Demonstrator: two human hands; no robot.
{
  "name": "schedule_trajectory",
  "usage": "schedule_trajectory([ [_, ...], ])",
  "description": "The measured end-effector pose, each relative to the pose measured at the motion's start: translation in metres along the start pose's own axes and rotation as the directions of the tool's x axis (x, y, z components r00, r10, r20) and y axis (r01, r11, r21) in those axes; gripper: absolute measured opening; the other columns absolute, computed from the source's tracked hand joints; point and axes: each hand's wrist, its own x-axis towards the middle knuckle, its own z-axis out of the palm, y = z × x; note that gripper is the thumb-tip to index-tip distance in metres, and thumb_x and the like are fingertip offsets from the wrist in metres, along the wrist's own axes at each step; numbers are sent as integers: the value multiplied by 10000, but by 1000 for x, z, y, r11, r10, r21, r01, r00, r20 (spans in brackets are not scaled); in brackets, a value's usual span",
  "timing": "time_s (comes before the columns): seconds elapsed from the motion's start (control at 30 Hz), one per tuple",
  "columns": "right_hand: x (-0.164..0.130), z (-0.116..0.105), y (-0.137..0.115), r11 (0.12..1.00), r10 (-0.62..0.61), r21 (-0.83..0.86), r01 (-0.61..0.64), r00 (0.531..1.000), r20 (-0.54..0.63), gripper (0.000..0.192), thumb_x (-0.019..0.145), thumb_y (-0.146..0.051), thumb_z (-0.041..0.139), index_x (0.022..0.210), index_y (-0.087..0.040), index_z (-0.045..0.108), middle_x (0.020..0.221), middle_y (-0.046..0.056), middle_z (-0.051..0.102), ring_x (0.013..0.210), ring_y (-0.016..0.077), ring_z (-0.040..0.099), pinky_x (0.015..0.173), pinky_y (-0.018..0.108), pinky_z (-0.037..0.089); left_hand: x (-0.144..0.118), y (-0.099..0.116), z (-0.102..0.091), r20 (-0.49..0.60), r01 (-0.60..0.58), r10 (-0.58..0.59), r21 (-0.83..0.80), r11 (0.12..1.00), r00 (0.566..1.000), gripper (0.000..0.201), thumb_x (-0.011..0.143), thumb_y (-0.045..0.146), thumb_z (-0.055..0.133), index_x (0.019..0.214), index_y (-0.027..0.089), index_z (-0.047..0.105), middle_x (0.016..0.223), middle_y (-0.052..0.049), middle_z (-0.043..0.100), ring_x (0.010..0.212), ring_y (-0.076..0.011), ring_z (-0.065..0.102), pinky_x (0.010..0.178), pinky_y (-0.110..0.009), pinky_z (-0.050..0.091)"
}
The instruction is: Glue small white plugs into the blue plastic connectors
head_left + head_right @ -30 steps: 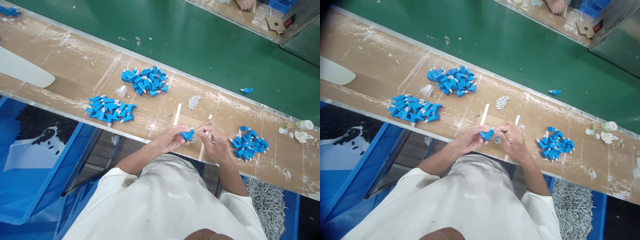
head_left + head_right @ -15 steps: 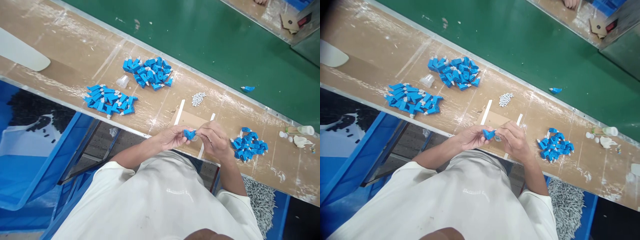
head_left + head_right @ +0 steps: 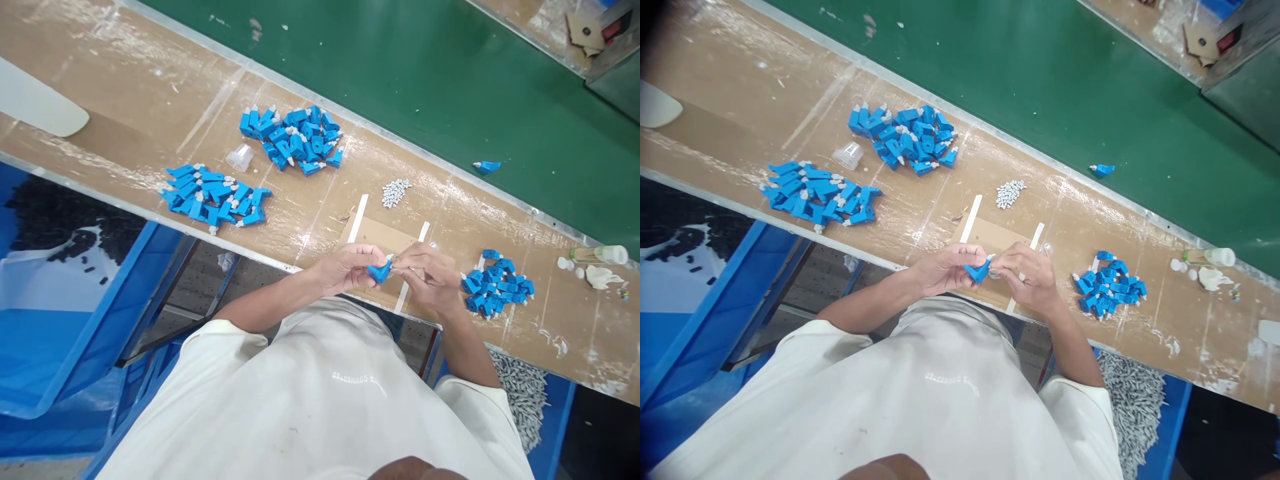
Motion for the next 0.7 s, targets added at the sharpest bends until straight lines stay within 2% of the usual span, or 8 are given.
schedule_trajectory([
  [0.07, 0, 4, 1, 966, 165, 213, -149, 985, -58, 91, 882, -306, 783, 826, -238, 762, 722, 37, 727, 642, 167, 651, 588, 311, 537, -3, -2, 2, 27, -100, 98, 95, 990, 995, 395, 672, 385, 916, 763, 129, 629, 636, 16, 645, 543, -79, 620, 554, -182, 533],
  [0.17, -1, 7, 1, 813, 396, 466, -350, 918, -2, 212, 760, -416, 884, 746, -236, 773, 681, 31, 700, 563, 150, 609, 450, 271, 498, -5, -3, 6, 37, -221, 218, 203, 954, 975, 474, 642, 480, 924, 783, 136, 629, 648, 9, 660, 568, -82, 607, 568, -203, 506],
  [0.27, -3, 7, 2, 706, 478, 573, -415, 877, 46, 214, 676, -378, 943, 701, -245, 777, 659, 19, 680, 532, 132, 585, 400, 242, 477, -6, -3, 8, 66, -284, 277, 284, 916, 959, 477, 672, 513, 899, 779, 140, 623, 644, -1, 665, 573, -90, 605, 573, -218, 488],
  [0.47, -4, 12, 4, 627, 533, 614, -479, 839, 110, 259, 643, -401, 956, 670, -236, 757, 640, 10, 668, 498, 129, 601, 396, 249, 505, -8, -2, 8, 85, -333, 328, 412, 848, 941, 479, 715, 542, 861, 790, 151, 594, 657, -8, 667, 576, -107, 620, 574, -233, 490],
  [0.57, -1, 15, 7, 605, 569, 591, -534, 809, 149, 265, 679, -400, 933, 687, -219, 738, 640, 4, 665, 502, 140, 639, 415, 257, 525, -4, 0, 1, 72, -348, 363, 501, 792, 929, 471, 736, 544, 839, 817, 157, 583, 668, -14, 672, 575, -116, 627, 568, -238, 497],
  [0.63, 3, 10, 14, 601, 603, 538, -591, 777, 179, 289, 677, -415, 927, 713, -209, 727, 635, -1, 669, 513, 151, 659, 459, 275, 552, -1, 11, -10, 68, -373, 424, 613, 697, 903, 421, 781, 523, 796, 846, 161, 589, 681, -16, 675, 587, -124, 632, 587, -247, 507],
  [0.67, 7, 4, 21, 612, 618, 492, -619, 763, 190, 315, 664, -435, 928, 727, -205, 722, 630, -2, 674, 519, 156, 663, 483, 285, 560, -1, 20, -17, 53, -378, 484, 700, 606, 874, 375, 812, 498, 762, 861, 165, 597, 697, -18, 677, 608, -131, 636, 608, -256, 512],
  [0.7, 12, -4, 31, 634, 633, 431, -642, 751, 188, 343, 650, -460, 926, 740, -202, 719, 627, -1, 679, 525, 160, 662, 504, 294, 562, -2, 32, -26, 30, -359, 565, 800, 481, 824, 320, 841, 467, 725, 870, 171, 605, 723, -23, 680, 645, -143, 642, 640, -270, 519],
])
